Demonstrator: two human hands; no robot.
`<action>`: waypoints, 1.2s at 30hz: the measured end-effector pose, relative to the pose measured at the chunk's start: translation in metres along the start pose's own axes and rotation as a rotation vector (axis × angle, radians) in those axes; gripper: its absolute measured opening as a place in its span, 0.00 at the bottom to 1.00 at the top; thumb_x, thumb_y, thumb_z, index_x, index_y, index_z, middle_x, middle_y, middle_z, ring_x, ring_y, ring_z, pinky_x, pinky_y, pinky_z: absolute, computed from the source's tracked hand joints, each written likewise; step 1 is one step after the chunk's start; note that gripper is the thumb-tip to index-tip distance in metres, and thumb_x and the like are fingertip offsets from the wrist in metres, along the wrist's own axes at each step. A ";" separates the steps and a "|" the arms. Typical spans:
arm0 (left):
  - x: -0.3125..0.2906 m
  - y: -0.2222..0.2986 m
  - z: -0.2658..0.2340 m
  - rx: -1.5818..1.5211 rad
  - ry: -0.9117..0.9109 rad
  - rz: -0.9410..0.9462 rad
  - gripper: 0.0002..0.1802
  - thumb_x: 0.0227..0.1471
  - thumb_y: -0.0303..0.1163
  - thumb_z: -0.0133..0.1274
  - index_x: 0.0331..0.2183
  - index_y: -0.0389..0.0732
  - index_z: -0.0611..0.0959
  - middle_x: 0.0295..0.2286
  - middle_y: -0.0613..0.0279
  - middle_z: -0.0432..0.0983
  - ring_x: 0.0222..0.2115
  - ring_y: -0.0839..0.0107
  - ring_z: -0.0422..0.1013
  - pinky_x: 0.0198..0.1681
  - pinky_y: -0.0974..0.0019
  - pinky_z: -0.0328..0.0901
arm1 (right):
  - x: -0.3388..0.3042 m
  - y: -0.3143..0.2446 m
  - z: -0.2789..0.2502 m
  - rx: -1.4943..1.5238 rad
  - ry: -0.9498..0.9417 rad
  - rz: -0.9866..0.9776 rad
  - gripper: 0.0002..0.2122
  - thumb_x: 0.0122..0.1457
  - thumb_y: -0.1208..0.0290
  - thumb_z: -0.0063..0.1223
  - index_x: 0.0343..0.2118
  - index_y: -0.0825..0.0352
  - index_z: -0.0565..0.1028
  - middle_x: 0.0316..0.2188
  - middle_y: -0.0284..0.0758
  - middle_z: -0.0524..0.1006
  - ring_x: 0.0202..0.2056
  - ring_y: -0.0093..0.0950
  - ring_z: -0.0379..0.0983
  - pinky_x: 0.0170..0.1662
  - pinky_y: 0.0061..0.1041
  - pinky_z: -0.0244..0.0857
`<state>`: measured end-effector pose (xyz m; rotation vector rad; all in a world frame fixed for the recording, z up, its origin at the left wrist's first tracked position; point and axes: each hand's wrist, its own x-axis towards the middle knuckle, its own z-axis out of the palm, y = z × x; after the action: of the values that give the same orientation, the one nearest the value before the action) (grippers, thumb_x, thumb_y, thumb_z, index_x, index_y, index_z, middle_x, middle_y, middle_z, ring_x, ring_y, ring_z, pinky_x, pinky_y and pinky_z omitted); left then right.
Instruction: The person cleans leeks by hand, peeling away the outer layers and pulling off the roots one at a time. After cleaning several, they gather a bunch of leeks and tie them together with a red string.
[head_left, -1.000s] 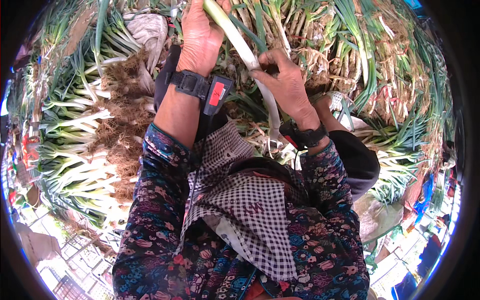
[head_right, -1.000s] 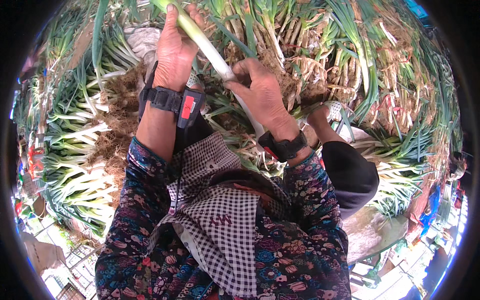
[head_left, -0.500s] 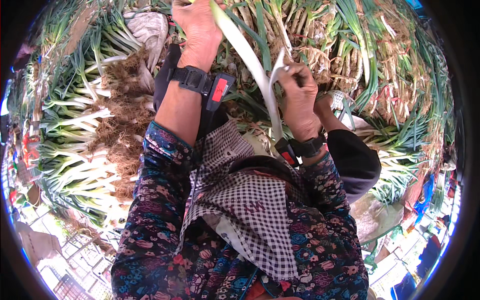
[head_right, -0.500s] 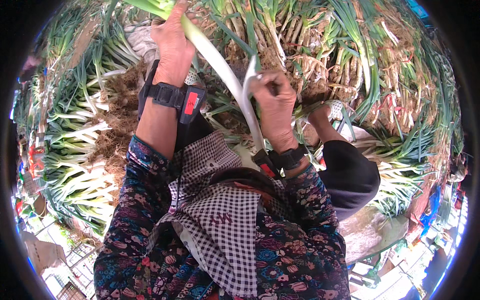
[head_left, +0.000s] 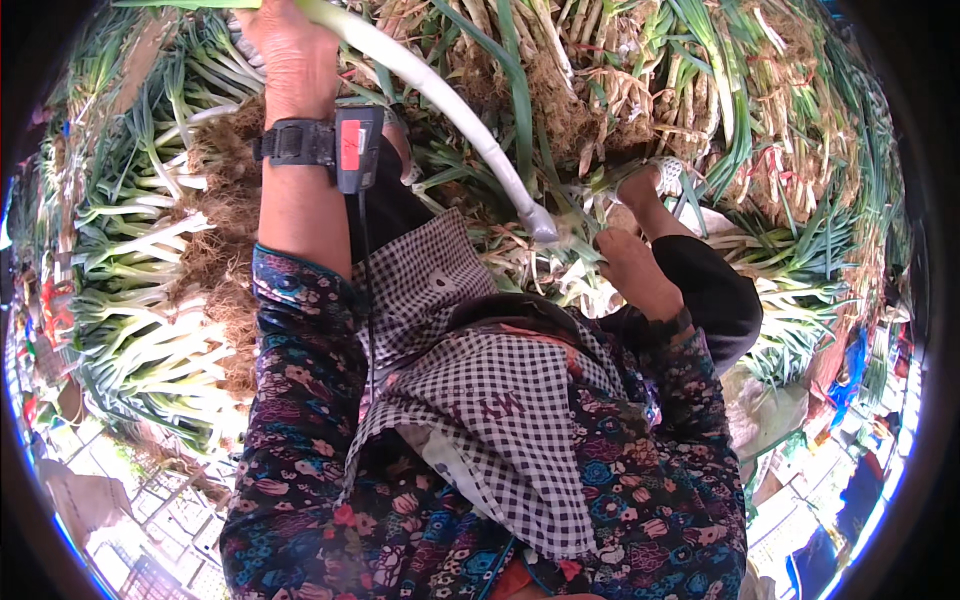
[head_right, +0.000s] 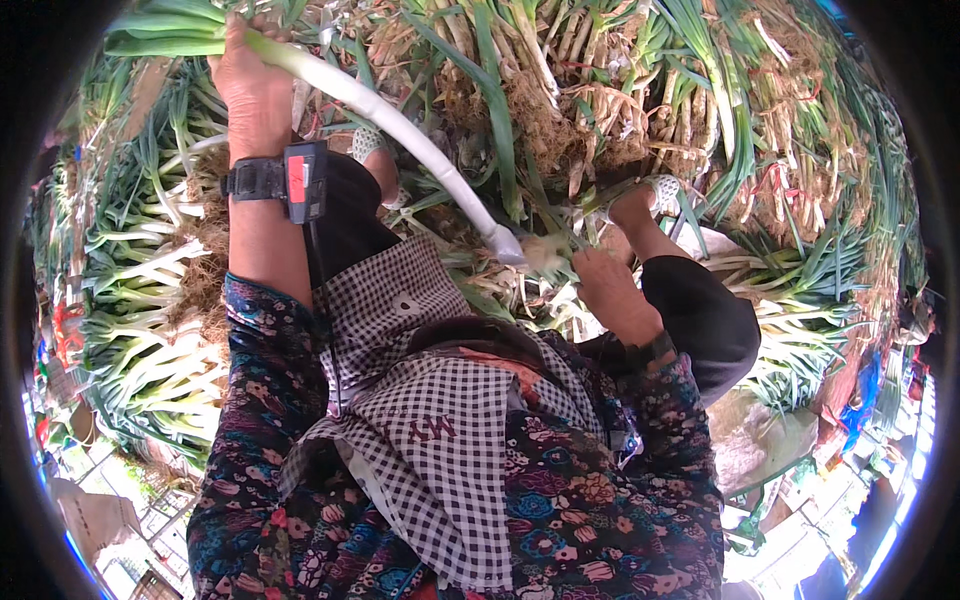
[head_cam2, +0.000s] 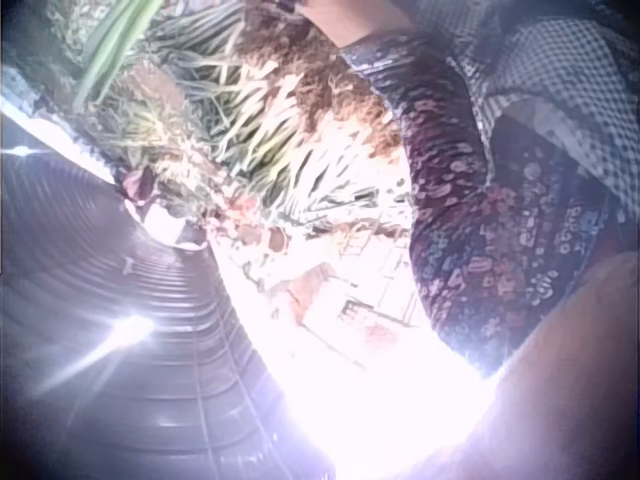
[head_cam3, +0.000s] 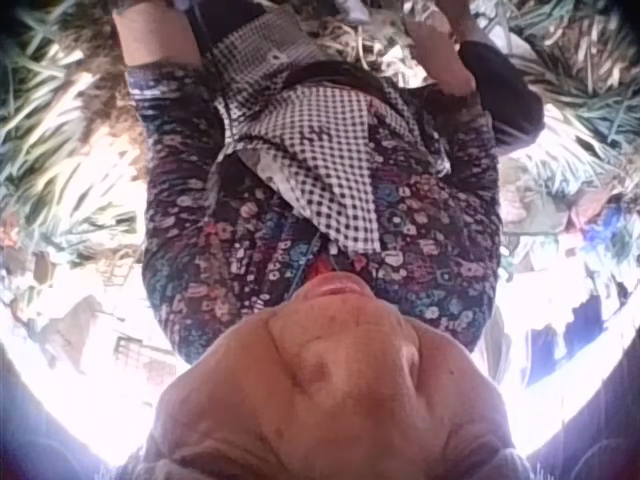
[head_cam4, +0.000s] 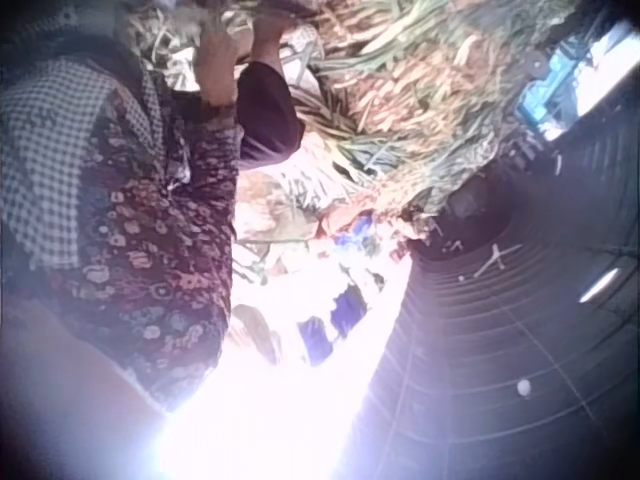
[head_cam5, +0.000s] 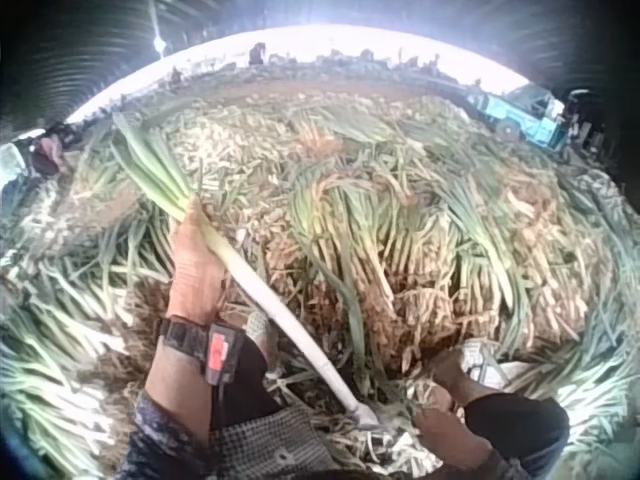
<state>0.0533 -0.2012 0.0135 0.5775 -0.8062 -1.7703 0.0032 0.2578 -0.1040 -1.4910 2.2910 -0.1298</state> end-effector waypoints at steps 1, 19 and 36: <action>0.001 0.001 -0.001 0.071 -0.007 0.066 0.04 0.55 0.33 0.52 0.33 0.46 0.75 0.23 0.68 0.68 0.22 0.72 0.66 0.23 0.66 0.64 | 0.006 -0.004 -0.006 0.005 -0.004 -0.004 0.13 0.49 0.71 0.59 0.34 0.68 0.69 0.32 0.45 0.74 0.35 0.42 0.72 0.40 0.34 0.65; -0.041 -0.023 0.014 -0.189 -0.338 -0.246 0.09 0.56 0.33 0.50 0.36 0.47 0.66 0.21 0.64 0.69 0.15 0.76 0.64 0.13 0.72 0.60 | 0.089 -0.138 -0.077 1.029 0.245 -0.009 0.15 0.62 0.68 0.46 0.47 0.74 0.67 0.29 0.37 0.73 0.30 0.22 0.67 0.36 0.23 0.64; -0.079 -0.097 0.028 0.400 -0.052 -0.557 0.08 0.53 0.29 0.50 0.33 0.39 0.68 0.17 0.61 0.66 0.11 0.70 0.60 0.09 0.64 0.57 | -0.076 -0.148 -0.126 0.821 0.191 0.223 0.10 0.60 0.72 0.39 0.37 0.72 0.71 0.12 0.27 0.63 0.13 0.17 0.57 0.17 0.22 0.48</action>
<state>-0.0010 -0.0987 -0.0407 1.1070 -1.1239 -2.1416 0.1085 0.2457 0.0756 -0.8159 2.1019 -1.0380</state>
